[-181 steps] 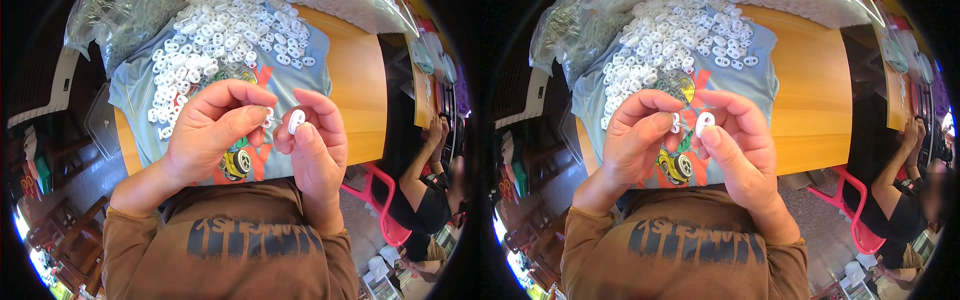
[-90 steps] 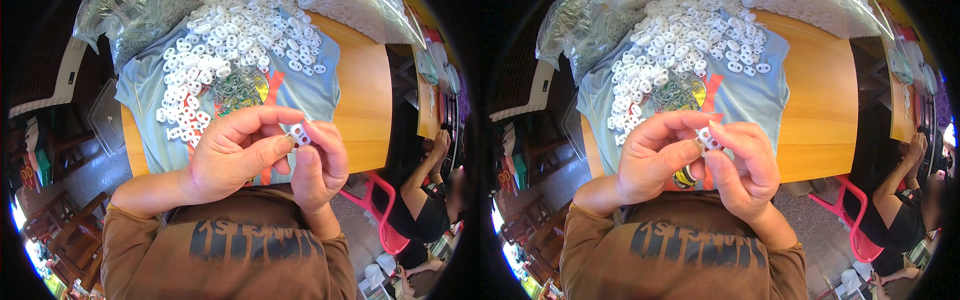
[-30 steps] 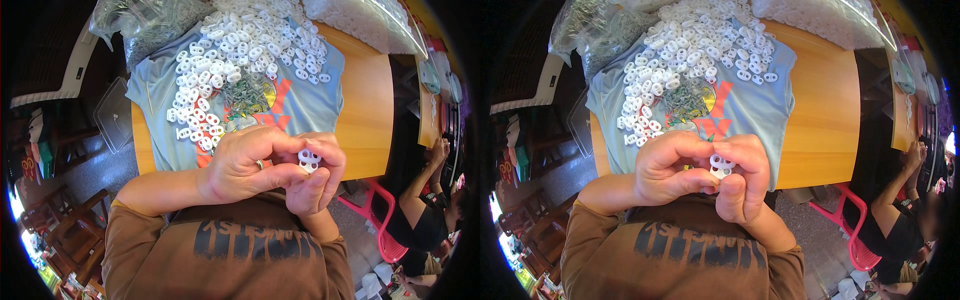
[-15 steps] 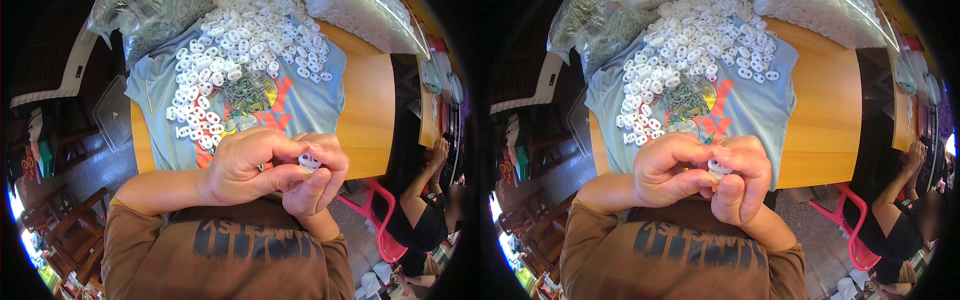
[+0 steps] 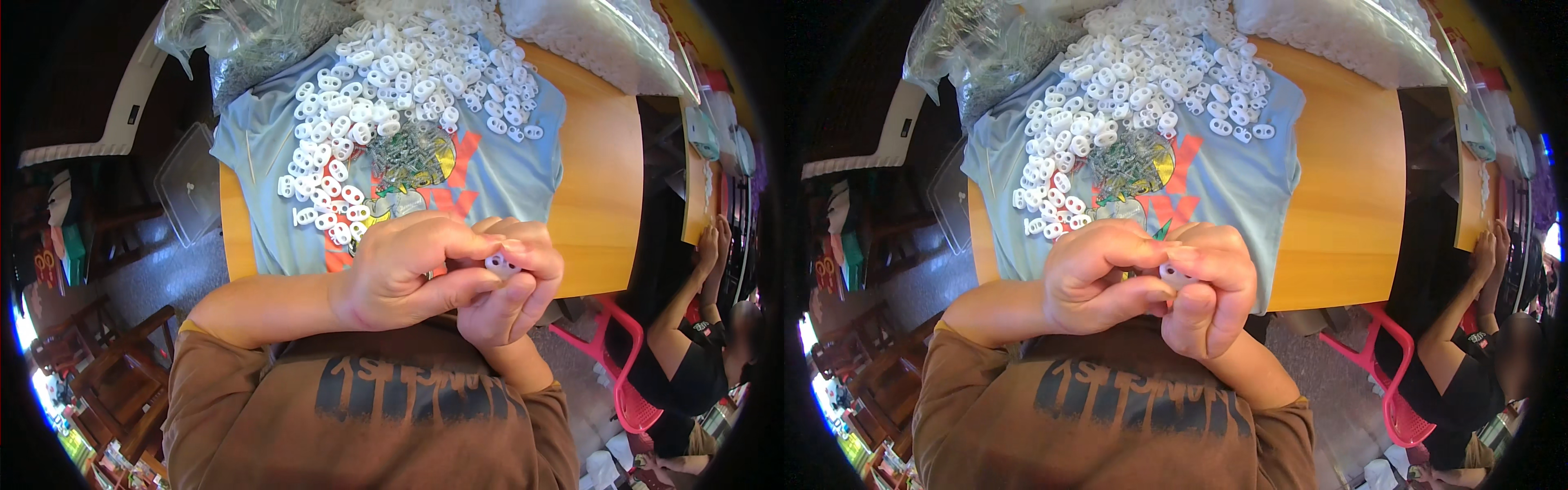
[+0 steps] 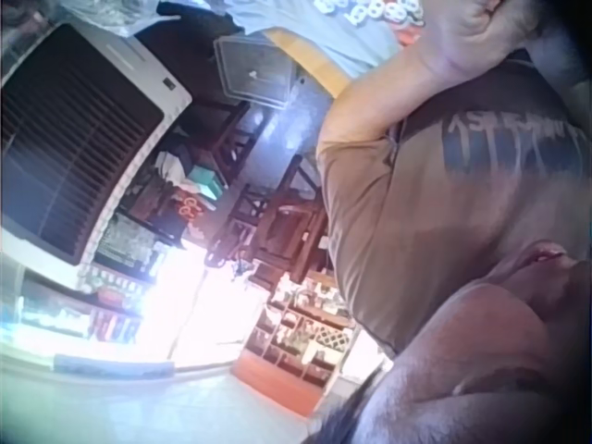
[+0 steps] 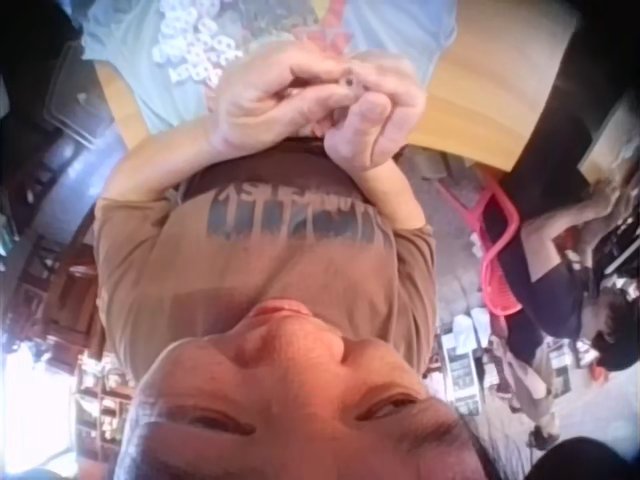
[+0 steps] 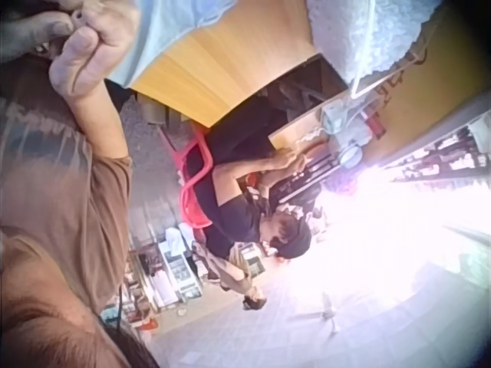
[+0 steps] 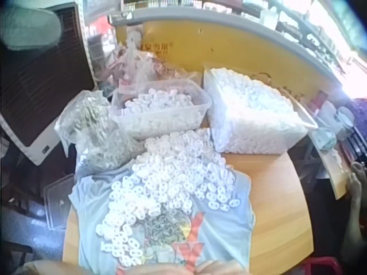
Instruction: The person assembles small white plastic components by inserting a green plastic piece and a small screw into them.
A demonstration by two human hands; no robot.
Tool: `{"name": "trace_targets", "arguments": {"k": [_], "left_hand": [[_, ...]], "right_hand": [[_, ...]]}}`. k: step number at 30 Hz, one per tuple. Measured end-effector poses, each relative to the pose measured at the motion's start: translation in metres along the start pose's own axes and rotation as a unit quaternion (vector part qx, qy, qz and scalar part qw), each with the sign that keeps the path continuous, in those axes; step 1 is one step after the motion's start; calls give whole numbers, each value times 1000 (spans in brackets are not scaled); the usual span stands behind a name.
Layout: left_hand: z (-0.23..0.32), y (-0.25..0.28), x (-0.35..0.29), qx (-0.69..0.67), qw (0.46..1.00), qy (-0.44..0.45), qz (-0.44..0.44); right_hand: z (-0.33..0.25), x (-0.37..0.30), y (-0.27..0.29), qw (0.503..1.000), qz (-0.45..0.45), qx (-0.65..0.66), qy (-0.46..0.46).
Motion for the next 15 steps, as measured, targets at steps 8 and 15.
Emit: {"name": "trace_targets", "arguments": {"k": [8, 15], "left_hand": [[1, 2, 11, -13, 997, 68, -27], [-9, -12, 16, -265, 915, 305, 4]], "right_hand": [[-5, 3, 8, 999, 3, -40, -10], [-15, 25, 27, 988, -41, -146, -32]]}}
Point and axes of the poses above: each hand's wrist, its own x-axis towards the middle knuckle, its own y-axis out of the back of the hand, z = x × y, the point moved 4 cm from there along x, towards the middle knuckle, and after that the axes turned 13 degrees about x, right-handed, at the moved point
